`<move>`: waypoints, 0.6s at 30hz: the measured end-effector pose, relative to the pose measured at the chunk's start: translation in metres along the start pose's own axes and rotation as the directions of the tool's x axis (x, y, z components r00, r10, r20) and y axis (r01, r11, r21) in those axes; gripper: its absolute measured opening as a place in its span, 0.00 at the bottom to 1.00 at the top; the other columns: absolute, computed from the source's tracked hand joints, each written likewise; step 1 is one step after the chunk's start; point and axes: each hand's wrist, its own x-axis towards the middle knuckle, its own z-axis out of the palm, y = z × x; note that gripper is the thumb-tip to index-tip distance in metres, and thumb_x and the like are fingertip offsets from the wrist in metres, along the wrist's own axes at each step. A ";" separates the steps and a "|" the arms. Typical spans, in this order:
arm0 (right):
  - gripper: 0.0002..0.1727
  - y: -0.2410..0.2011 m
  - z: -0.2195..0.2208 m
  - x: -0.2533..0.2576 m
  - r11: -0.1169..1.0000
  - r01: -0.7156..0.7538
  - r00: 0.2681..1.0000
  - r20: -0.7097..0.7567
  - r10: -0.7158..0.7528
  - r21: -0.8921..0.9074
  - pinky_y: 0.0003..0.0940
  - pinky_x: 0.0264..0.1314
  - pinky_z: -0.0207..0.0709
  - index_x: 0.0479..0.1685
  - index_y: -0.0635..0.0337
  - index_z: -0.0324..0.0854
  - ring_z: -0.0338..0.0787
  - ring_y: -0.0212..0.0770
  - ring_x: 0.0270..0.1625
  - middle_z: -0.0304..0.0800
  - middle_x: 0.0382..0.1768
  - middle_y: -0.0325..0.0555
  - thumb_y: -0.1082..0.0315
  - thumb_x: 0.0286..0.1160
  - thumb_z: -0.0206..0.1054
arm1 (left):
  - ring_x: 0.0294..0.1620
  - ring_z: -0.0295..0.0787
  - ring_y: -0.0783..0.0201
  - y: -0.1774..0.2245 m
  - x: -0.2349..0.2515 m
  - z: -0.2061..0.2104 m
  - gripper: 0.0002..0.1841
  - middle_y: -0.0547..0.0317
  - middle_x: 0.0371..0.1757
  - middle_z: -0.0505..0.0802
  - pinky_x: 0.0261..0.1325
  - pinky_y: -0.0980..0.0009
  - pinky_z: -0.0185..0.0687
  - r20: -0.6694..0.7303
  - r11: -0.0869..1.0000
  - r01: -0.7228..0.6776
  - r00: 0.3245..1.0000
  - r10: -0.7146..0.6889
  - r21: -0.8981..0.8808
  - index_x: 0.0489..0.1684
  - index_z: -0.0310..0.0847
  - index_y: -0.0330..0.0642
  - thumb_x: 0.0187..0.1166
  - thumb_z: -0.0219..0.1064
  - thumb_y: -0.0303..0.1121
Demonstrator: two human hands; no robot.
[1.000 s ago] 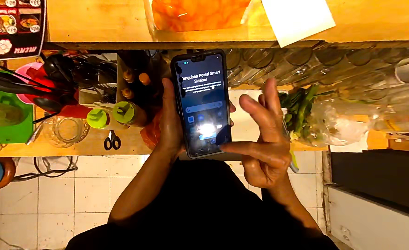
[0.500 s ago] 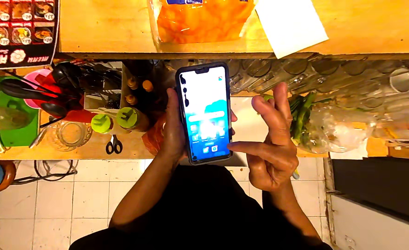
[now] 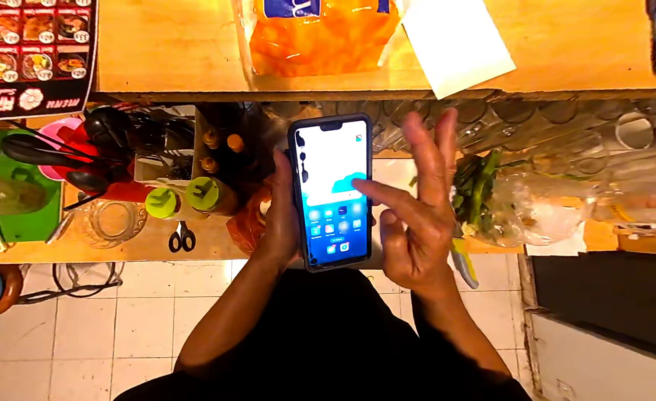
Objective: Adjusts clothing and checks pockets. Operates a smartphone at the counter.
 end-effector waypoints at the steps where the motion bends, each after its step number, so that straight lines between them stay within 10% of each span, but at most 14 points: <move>1: 0.20 -0.002 0.003 0.001 1.000 0.012 1.000 0.012 -0.012 0.020 0.68 0.95 0.35 0.59 0.48 0.88 0.39 0.67 0.96 0.58 0.91 0.57 0.61 0.86 0.49 | 0.55 0.91 0.77 0.000 0.000 0.000 0.30 0.73 0.57 0.92 0.53 0.72 0.91 -0.013 1.000 0.003 1.000 -0.003 0.018 0.72 0.76 0.66 0.87 0.37 0.68; 18: 0.20 0.006 -0.013 0.003 0.999 0.019 0.999 -0.048 -0.021 -0.036 0.66 0.96 0.34 0.54 0.49 0.89 0.39 0.64 0.96 0.58 0.91 0.58 0.59 0.88 0.48 | 0.53 0.94 0.68 -0.002 0.002 -0.002 0.32 0.64 0.55 0.95 0.51 0.65 0.93 0.082 0.995 0.055 0.995 -0.048 -0.082 0.69 0.79 0.64 0.85 0.39 0.70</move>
